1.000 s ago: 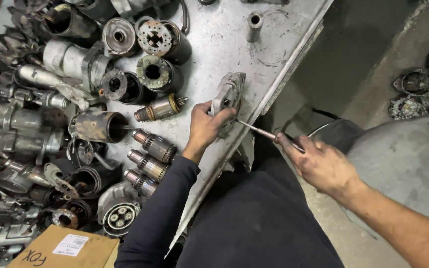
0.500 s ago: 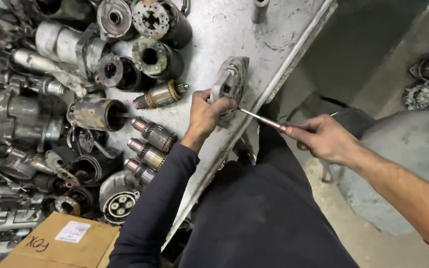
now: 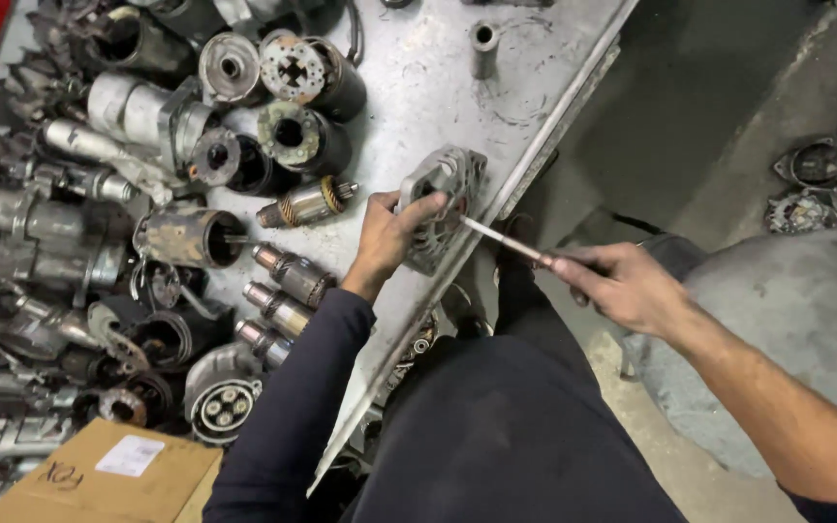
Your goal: The person uses a screwdriver to pry and scrape at a circular metal component, likely an alternator housing, held on a workbench. The person rotates the component to access different areas while surrounded by various disassembled car parts.
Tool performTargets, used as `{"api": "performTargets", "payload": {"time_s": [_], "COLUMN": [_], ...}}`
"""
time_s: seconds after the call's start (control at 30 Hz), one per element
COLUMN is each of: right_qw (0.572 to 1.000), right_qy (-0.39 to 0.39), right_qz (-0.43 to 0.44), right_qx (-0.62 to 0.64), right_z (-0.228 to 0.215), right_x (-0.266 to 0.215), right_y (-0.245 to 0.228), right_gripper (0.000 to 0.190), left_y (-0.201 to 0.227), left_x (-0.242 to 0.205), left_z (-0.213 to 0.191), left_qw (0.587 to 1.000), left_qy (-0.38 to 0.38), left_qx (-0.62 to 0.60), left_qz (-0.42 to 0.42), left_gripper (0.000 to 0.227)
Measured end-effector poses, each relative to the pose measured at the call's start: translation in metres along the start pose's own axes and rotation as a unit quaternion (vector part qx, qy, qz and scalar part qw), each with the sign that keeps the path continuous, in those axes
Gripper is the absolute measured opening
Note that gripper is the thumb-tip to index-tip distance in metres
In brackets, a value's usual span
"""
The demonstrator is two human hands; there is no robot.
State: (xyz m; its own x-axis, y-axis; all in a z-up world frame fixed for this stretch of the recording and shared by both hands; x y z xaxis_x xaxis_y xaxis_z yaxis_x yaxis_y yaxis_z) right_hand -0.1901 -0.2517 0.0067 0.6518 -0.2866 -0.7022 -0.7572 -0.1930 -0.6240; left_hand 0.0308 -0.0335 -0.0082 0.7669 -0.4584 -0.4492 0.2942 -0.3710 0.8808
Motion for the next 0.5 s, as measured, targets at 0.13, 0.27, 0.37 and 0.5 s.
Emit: {"api": "performTargets", "payload": {"time_s": [0.13,0.27,0.37,0.5], "right_qw": [0.992,0.974,0.973,0.879], "right_qy": [0.081,0.113,0.104,0.224], "right_qz": [-0.048,-0.099,-0.063,-0.338], "right_qx": [-0.083,-0.168,-0.195,-0.25], "right_z": [-0.016,-0.013,-0.008,-0.003], "right_x": [-0.027,-0.034,-0.033,-0.037], "right_y": [-0.041,-0.069,-0.067,-0.053], "right_gripper": [0.044,0.043,0.043,0.037], "left_y": [0.0,0.007,0.009,0.008], "left_x": [0.001,-0.003,-0.004,-0.006], "left_z": [-0.001,0.0,0.002,0.003], "left_qw": [1.0,0.999,0.998,0.999], "left_qy": [0.026,0.016,0.015,0.017], "left_qx": [-0.009,-0.038,-0.057,-0.043], "left_qz": [-0.006,0.006,0.017,-0.002], "left_gripper": [0.051,0.046,0.039,0.032]}}
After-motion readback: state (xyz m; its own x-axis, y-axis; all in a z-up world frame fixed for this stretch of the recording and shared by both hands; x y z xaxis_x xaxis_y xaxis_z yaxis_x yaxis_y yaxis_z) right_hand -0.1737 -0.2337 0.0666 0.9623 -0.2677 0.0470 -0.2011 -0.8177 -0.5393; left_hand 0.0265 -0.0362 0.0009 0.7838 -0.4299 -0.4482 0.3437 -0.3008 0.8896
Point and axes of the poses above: each hand's wrist, its own x-axis towards the middle knuckle, its own z-axis out of the palm, y = z × x, the point moved 5 cm from there along x, towards the middle knuckle, and after that the axes turned 7 degrees about y, right-handed, at the moved point
